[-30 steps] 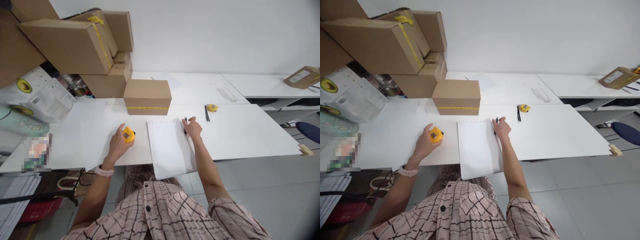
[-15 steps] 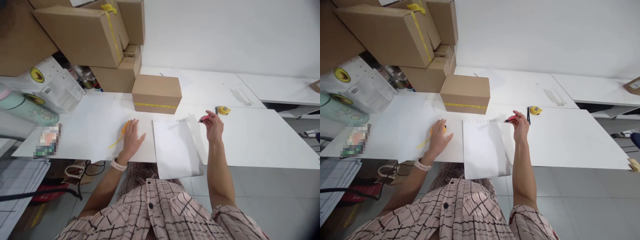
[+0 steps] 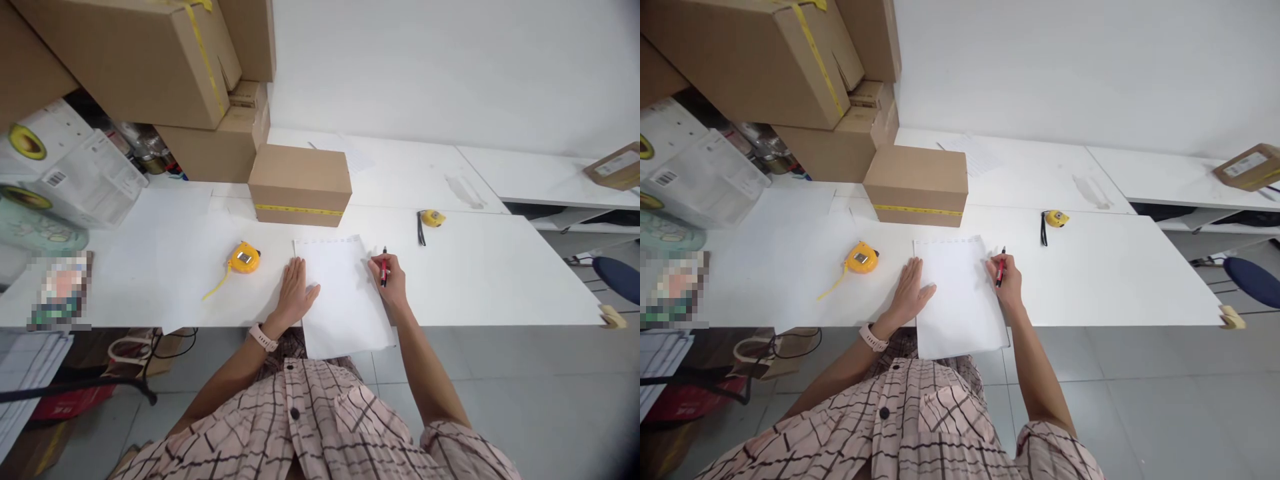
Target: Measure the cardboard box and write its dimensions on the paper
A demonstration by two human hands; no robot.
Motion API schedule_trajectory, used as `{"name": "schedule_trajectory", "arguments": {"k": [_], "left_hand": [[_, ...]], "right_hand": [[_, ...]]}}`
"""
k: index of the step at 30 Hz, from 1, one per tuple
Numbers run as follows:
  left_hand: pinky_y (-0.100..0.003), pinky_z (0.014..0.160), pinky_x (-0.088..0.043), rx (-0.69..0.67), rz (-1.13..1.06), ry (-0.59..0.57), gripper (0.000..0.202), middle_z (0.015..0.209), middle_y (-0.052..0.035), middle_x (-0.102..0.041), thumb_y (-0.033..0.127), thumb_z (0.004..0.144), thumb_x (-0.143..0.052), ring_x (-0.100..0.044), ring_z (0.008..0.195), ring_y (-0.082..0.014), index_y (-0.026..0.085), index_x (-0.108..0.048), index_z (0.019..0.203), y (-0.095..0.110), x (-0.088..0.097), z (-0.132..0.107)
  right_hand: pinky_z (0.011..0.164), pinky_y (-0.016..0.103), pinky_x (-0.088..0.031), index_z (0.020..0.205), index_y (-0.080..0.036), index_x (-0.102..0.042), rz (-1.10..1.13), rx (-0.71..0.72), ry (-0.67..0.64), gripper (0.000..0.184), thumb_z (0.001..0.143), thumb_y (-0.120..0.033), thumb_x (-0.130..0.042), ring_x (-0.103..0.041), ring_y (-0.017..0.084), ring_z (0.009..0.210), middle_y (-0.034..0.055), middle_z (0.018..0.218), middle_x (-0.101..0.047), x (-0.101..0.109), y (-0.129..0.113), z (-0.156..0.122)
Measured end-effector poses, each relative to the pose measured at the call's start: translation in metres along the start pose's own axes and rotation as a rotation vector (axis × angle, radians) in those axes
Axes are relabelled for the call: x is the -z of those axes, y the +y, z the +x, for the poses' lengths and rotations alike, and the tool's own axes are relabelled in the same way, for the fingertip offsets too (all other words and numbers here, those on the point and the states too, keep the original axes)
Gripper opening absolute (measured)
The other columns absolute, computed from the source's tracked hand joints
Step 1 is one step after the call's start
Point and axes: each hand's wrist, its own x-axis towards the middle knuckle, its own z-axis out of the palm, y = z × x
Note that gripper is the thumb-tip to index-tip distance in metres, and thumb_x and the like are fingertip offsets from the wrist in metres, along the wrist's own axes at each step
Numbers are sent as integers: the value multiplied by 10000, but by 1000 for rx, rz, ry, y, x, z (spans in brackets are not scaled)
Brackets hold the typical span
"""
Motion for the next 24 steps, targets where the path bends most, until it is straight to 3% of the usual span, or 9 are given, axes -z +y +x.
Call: {"name": "schedule_trajectory", "arguments": {"k": [10, 16, 20, 24], "left_hand": [[-543, 1268, -187, 5, -42, -46, 720, 1668, -223, -210, 362, 959, -472, -142, 1566, -308, 115, -187, 1573, 17, 5, 0], [-536, 1270, -186, -23, 90, -82, 614, 1617, -238, -332, 304, 925, -521, -247, 1539, -337, 78, -378, 1478, 17, 11, 3], [-560, 1264, -171, -48, 145, -96, 582, 1581, -243, -393, 341, 913, -556, -307, 1513, -352, 92, -432, 1424, 19, 17, 5], [-617, 1252, -75, -59, 187, -142, 622, 1620, -257, -310, 430, 862, -658, -235, 1534, -385, 129, -457, 1367, 18, 27, 9]], "right_hand": [[756, 317, -484, 963, -217, -563, -38, -9, 26, 381, 829, -573, -585, -547, 161, 726, 11, 832, -613, -10, 17, 7], [791, 342, -496, 997, -210, -594, -79, -6, 33, 361, 831, -530, -581, -569, 175, 748, 24, 833, -626, -10, 24, 11], [801, 360, -511, 1023, -211, -608, -114, 26, 24, 378, 835, -538, -582, -587, 189, 775, 37, 861, -644, -11, 30, 13], [807, 364, -513, 1031, -215, -620, -116, 39, 22, 379, 838, -540, -587, -588, 192, 778, 36, 858, -639, -11, 34, 13]]}}
